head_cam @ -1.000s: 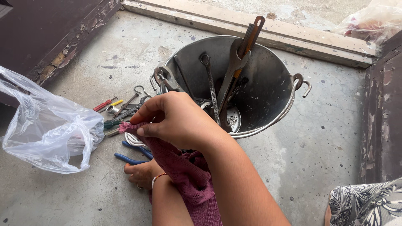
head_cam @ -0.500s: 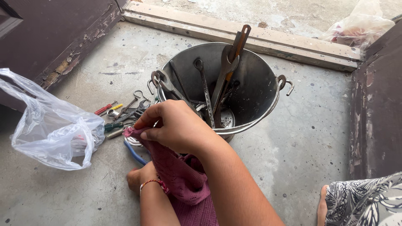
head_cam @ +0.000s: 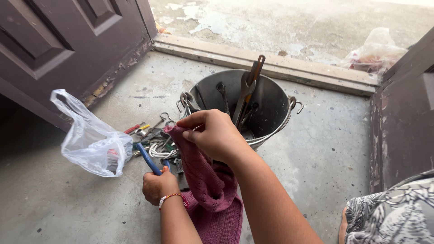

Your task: The person wipes down several hand tools including pliers, wrenches, and metal pieces with a purple cloth.

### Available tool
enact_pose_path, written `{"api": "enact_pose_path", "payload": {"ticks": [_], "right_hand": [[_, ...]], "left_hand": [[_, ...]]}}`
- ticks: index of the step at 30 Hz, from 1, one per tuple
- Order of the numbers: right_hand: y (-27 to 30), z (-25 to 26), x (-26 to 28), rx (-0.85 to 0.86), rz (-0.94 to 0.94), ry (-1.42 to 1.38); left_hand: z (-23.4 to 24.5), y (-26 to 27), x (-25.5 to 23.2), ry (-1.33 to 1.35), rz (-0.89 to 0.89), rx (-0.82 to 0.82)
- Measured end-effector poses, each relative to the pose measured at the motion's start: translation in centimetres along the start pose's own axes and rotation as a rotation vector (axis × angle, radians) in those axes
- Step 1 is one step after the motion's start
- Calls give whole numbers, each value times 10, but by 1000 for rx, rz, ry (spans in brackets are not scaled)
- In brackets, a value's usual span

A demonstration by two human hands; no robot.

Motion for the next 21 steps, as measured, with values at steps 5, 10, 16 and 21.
{"api": "enact_pose_path", "payload": {"ticks": [5, 10, 16, 21], "right_hand": [[21, 21, 44, -100, -4, -79], [28, 34, 72, -165, -33, -445], [44, 30, 122, -153, 144, -294], [57, 22, 133, -263, 286, 97]], "left_hand": [[82, 38, -55, 44, 68, -41], [161, 91, -134, 699, -191, -37], [194, 148, -178, 1323, -272, 312], [184, 147, -165, 1504, -272, 450]]}}
Point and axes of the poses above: each hand's wrist, its own y-axis away from the middle knuckle, its own z-axis out of the back of the hand, x = y × z, the point moved 5 cm from there along -y, towards the middle knuckle, and after that the axes turned 8 degrees about x, right-handed, at the moved point
